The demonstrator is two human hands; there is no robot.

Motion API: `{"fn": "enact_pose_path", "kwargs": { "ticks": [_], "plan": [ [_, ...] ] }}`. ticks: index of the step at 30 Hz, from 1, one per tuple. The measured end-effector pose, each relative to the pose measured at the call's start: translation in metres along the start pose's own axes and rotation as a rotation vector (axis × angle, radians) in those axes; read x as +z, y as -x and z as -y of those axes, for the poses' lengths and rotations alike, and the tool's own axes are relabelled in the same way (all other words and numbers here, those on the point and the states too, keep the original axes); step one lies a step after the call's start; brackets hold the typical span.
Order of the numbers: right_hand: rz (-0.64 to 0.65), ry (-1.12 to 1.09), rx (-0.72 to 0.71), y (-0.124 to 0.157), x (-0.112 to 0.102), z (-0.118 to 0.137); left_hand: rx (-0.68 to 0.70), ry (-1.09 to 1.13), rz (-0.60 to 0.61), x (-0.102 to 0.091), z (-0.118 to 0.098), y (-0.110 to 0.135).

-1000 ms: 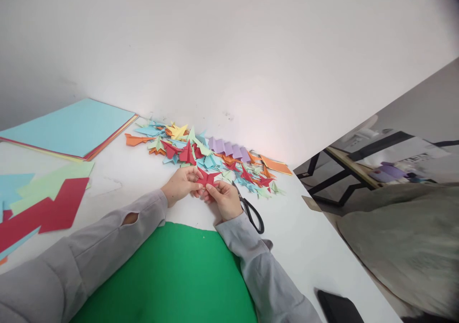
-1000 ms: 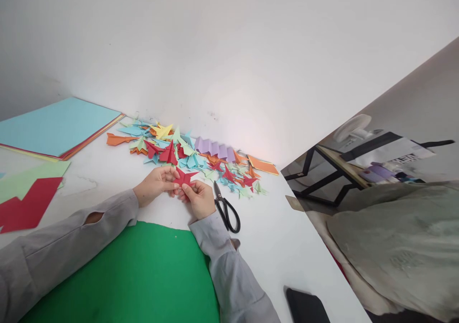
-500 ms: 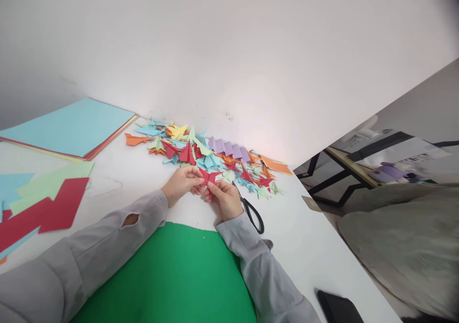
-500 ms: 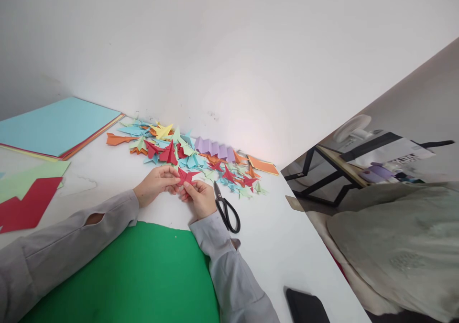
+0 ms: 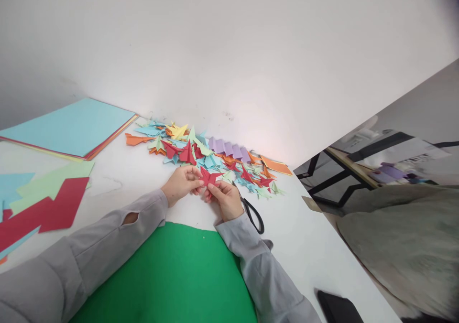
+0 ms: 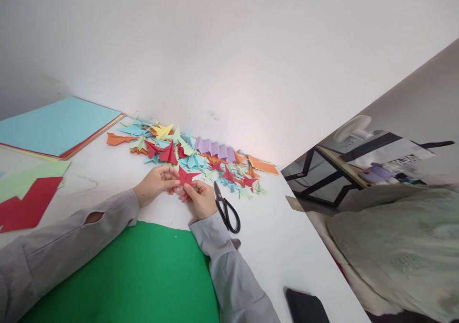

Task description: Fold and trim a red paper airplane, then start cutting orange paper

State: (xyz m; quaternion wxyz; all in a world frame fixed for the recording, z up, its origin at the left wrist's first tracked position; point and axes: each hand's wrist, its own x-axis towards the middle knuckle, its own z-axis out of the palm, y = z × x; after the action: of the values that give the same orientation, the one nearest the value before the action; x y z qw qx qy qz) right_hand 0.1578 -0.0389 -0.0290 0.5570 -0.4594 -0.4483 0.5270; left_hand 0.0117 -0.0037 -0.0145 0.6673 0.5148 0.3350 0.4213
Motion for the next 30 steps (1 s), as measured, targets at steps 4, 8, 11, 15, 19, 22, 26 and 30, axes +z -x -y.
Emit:
{"fn": "enact_pose_path", "kwargs": {
  "ticks": [4,8,11,15,19,22,26,30],
  "plan": [
    [0.027,-0.004,-0.019,-0.0007,-0.0015,-0.0004,0.007,0.009,0.044,-0.0013,0.0007,-0.0006],
    [0.019,-0.028,-0.017,-0.0004,-0.0015,0.0012,0.006,0.063,0.069,-0.0028,-0.0008,-0.0006],
    [-0.004,-0.037,-0.002,0.0002,-0.0002,0.0025,-0.004,0.080,0.066,-0.0027,-0.0025,0.0000],
    [-0.030,-0.051,0.007,0.0006,0.0021,0.0031,-0.011,0.089,0.041,-0.0012,-0.0038,0.0008],
    [-0.038,-0.055,0.005,0.0007,0.0037,0.0028,-0.003,0.098,0.026,0.0000,-0.0035,0.0012],
    [-0.052,-0.050,0.004,0.0008,0.0040,0.0024,-0.028,0.041,0.031,0.0002,-0.0024,0.0010],
    [-0.055,-0.052,-0.012,0.0008,0.0033,0.0008,-0.042,-0.004,-0.015,0.0006,-0.0019,0.0012],
    [-0.055,0.032,-0.038,0.0015,0.0035,-0.0017,-0.012,-0.009,-0.015,0.0019,-0.0031,0.0022]
  ]
}}
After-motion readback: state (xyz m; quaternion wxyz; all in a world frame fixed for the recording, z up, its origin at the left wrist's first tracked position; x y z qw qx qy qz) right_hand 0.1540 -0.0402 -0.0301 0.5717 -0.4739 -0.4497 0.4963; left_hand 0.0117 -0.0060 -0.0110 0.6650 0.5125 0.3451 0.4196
